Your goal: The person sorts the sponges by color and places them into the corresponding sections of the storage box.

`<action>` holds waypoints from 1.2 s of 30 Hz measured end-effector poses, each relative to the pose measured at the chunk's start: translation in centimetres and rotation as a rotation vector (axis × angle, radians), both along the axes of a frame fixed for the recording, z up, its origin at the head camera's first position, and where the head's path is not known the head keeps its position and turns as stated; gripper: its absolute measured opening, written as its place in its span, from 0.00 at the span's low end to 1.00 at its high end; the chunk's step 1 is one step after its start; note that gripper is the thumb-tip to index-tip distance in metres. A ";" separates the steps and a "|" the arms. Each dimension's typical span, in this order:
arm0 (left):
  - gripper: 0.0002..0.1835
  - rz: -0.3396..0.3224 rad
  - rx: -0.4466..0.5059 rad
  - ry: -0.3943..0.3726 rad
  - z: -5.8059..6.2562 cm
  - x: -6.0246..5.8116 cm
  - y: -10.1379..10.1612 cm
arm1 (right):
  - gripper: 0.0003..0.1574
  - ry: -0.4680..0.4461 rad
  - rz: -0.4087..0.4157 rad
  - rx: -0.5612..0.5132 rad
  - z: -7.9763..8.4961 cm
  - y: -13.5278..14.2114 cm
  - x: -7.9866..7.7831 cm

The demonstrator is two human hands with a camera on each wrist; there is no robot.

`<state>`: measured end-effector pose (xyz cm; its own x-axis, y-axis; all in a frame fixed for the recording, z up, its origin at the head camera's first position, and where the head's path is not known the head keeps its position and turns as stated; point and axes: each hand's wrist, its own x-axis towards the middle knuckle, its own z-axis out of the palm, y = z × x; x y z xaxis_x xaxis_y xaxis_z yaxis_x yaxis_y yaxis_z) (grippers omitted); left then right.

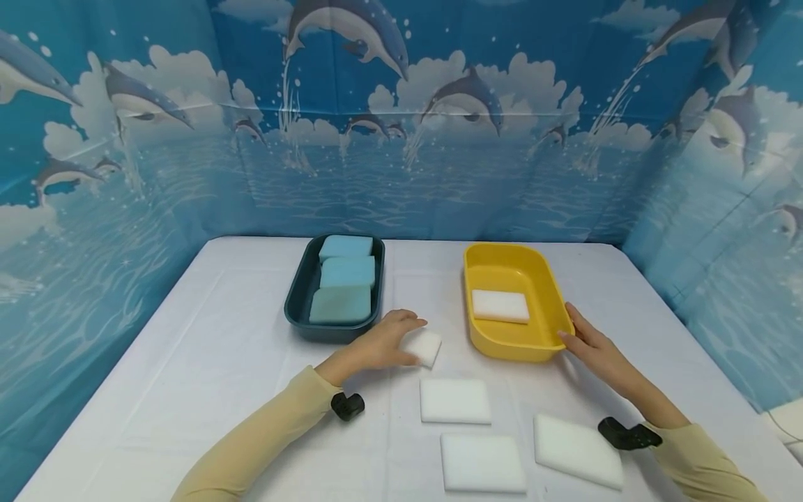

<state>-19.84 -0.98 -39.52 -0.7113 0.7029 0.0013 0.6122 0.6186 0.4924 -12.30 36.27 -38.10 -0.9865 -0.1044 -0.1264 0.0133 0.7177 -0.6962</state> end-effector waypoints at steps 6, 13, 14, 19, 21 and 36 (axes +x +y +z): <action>0.36 -0.005 -0.067 0.038 0.0 -0.3 0.1 | 0.47 0.005 -0.006 0.003 -0.1 -0.1 0.1; 0.35 -0.013 -0.080 0.034 0.3 -0.3 0.4 | 0.47 0.009 -0.008 0.005 0.0 -0.2 0.2; 0.35 -0.012 -0.081 0.028 0.4 -0.3 0.5 | 0.47 0.009 -0.006 0.004 0.1 -0.2 0.2; 0.33 -0.014 -0.091 0.025 0.5 -0.3 0.6 | 0.47 0.010 -0.005 0.005 0.2 -0.1 0.1; 0.33 -0.017 -0.089 0.025 0.6 -0.3 0.6 | 0.47 0.006 -0.006 0.002 0.2 -0.1 0.1; 0.32 -0.060 -0.044 0.043 1.1 -0.3 0.9 | 0.46 -0.008 -0.003 -0.002 0.2 0.0 0.0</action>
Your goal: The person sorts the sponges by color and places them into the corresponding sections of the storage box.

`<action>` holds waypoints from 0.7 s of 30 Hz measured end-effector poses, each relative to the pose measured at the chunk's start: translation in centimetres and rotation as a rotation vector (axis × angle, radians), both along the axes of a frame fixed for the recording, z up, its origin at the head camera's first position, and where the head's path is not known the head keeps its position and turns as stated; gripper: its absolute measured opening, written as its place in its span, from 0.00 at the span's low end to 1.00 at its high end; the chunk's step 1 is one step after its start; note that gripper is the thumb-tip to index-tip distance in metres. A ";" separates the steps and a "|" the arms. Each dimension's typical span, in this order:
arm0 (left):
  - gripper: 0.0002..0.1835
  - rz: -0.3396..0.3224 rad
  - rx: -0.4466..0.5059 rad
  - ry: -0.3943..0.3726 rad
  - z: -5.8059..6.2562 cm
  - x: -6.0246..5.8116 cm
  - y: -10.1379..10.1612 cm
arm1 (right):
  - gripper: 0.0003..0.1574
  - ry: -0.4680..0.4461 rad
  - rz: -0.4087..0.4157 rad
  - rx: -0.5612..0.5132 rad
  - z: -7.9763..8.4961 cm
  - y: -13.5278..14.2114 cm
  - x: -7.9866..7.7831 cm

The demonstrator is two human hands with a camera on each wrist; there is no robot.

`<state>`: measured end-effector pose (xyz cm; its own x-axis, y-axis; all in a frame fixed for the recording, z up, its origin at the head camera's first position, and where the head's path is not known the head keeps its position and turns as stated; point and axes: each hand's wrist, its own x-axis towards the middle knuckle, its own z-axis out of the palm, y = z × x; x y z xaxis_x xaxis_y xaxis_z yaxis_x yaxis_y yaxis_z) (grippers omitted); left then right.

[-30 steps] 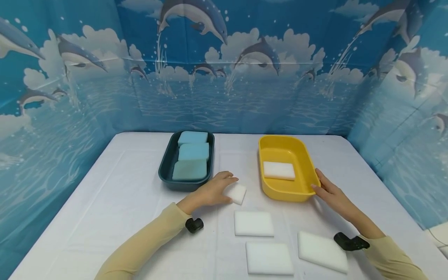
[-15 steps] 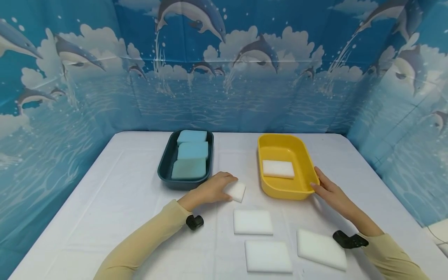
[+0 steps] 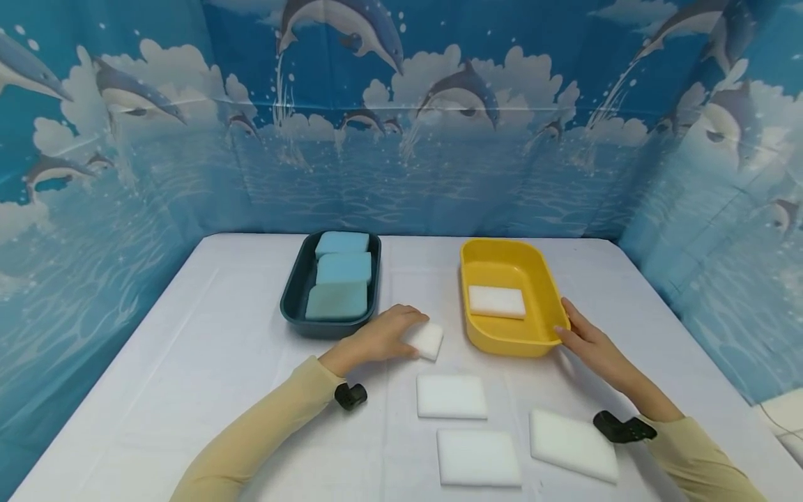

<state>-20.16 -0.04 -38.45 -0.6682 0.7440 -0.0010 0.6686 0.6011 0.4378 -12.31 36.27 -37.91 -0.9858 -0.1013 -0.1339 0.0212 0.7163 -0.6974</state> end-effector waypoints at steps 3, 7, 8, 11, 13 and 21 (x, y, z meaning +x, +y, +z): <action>0.32 0.004 0.005 0.009 0.0 -0.1 -0.1 | 0.46 0.002 0.010 0.004 0.2 -0.1 -0.2; 0.32 0.004 0.017 0.040 0.1 -0.3 -0.1 | 0.47 -0.004 0.003 0.011 0.3 -0.2 -0.3; 0.32 0.001 0.025 0.046 0.2 -0.3 -0.1 | 0.47 -0.007 -0.002 0.012 0.3 -0.2 -0.3; 0.32 -0.005 0.034 0.047 0.4 -0.4 0.0 | 0.47 -0.011 -0.007 0.010 0.2 0.0 -0.4; 0.32 -0.007 0.036 0.042 0.4 -0.4 0.1 | 0.47 -0.012 -0.007 0.004 0.1 0.1 -0.4; 0.32 -0.007 0.006 0.053 1.0 -0.5 0.5 | 0.46 -0.007 0.004 -0.009 -0.2 0.3 -0.3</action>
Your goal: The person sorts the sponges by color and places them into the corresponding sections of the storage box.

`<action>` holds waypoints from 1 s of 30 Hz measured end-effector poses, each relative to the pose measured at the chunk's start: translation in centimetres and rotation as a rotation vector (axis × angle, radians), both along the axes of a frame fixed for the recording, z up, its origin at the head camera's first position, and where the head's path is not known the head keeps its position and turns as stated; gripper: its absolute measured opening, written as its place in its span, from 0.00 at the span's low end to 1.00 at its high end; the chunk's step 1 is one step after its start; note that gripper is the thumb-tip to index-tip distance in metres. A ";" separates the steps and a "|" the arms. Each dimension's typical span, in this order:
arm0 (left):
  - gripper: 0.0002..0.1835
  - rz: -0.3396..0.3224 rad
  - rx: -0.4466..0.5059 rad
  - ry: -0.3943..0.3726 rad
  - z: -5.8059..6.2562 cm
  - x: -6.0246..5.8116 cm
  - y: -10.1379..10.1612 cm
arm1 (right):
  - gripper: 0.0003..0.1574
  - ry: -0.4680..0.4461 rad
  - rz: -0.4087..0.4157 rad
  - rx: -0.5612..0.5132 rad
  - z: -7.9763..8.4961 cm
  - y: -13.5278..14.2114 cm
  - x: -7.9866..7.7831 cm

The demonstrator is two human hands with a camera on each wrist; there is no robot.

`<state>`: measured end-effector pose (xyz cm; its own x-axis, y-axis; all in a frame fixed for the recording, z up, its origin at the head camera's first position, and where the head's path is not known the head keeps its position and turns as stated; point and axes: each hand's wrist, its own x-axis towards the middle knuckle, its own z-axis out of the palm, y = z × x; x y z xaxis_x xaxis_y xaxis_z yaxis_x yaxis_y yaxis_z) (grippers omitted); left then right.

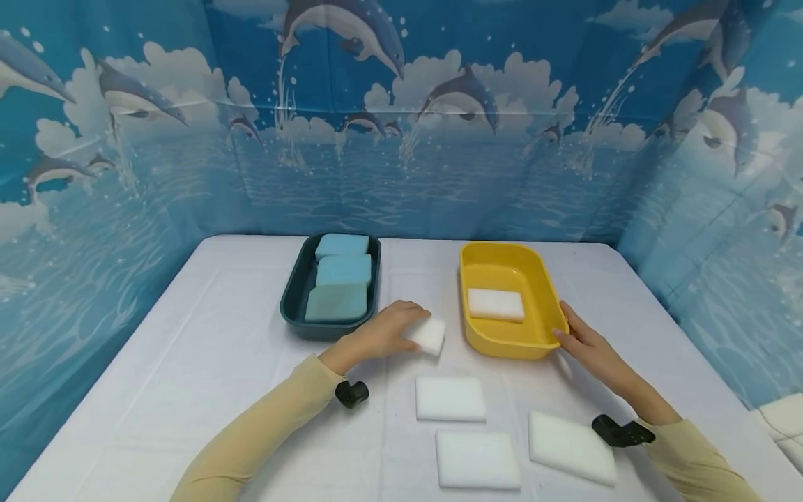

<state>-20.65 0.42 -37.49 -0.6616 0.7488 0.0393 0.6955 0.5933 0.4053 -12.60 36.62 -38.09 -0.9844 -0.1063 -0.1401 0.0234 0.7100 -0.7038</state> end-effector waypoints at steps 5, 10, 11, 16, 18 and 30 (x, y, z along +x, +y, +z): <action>0.32 -0.007 -0.004 0.007 1.0 -0.4 0.5 | 0.46 0.001 -0.005 -0.008 0.0 -0.2 0.4; 0.33 0.004 0.001 -0.002 1.9 -0.8 1.0 | 0.46 0.003 -0.007 -0.004 0.2 -0.3 0.5; 0.33 0.005 0.003 -0.003 2.0 -0.9 1.2 | 0.46 0.003 -0.006 -0.001 0.2 -0.4 0.5; 0.33 0.002 0.017 -0.011 2.6 -1.0 1.6 | 0.46 0.005 -0.003 0.003 0.1 -0.4 0.4; 0.33 0.008 0.018 -0.017 2.8 -1.0 1.8 | 0.46 0.006 -0.002 0.005 0.1 -0.3 0.3; 0.34 0.027 0.032 -0.029 3.2 -1.5 2.9 | 0.46 0.010 0.007 0.004 0.1 -0.3 0.1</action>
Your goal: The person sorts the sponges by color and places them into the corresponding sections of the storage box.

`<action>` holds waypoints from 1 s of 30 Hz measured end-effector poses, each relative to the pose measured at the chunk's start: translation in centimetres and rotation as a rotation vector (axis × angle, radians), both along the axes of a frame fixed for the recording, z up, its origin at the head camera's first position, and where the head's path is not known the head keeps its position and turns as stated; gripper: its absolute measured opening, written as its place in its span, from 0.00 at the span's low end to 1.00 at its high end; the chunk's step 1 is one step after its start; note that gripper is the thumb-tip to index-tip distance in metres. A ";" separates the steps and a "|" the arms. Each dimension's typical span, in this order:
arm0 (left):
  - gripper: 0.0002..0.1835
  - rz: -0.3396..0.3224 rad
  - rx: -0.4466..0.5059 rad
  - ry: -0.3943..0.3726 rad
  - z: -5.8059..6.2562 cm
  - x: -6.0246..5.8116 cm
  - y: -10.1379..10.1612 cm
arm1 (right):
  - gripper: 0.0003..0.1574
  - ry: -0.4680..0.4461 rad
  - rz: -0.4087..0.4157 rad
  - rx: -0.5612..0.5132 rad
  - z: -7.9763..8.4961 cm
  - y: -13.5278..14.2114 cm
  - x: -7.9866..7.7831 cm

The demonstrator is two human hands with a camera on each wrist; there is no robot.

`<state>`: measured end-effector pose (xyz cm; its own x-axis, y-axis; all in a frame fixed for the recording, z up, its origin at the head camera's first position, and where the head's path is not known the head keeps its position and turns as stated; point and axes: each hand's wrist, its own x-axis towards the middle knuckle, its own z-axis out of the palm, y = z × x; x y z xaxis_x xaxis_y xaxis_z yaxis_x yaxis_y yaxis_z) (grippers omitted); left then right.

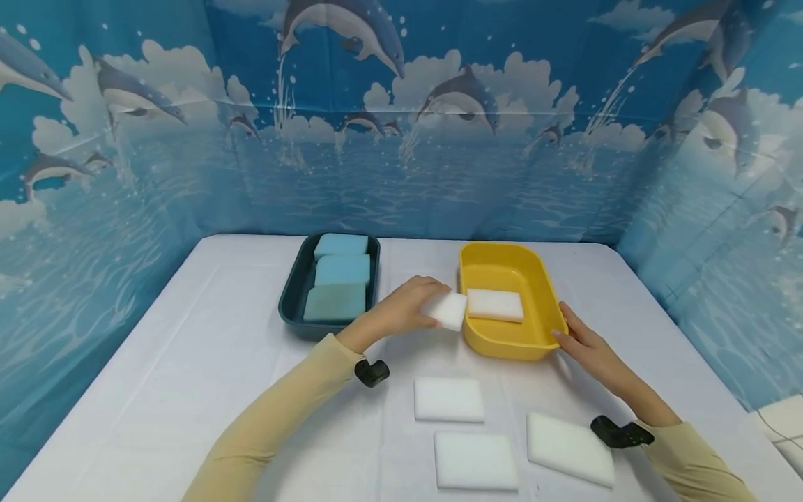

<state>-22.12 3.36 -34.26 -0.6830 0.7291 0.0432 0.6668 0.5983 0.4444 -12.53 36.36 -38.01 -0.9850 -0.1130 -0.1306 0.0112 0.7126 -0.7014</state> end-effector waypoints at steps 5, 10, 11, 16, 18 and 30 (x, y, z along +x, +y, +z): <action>0.33 0.000 0.014 0.000 0.1 0.0 0.5 | 0.47 -0.010 -0.009 0.003 -0.1 -0.2 -0.1; 0.33 -0.022 0.041 0.012 0.4 -0.1 1.4 | 0.47 0.006 -0.016 0.001 0.1 -0.2 -0.1; 0.33 -0.027 0.044 0.017 0.5 -0.1 1.6 | 0.47 0.007 -0.017 -0.001 0.1 -0.2 0.0; 0.35 -0.036 0.042 0.012 0.6 0.0 2.6 | 0.47 -0.004 -0.021 -0.007 0.1 -0.1 0.0; 0.35 -0.037 0.039 0.007 0.6 0.0 3.0 | 0.47 -0.007 -0.021 -0.005 0.0 -0.2 0.0; 0.34 -0.073 0.007 0.028 0.5 0.1 5.8 | 0.46 -0.011 -0.026 0.005 -0.1 0.0 -0.1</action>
<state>-22.01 9.15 -33.76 -0.6263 0.7767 0.0671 0.7210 0.5445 0.4286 -12.59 36.33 -38.08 -0.9861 -0.0868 -0.1420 0.0375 0.7153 -0.6978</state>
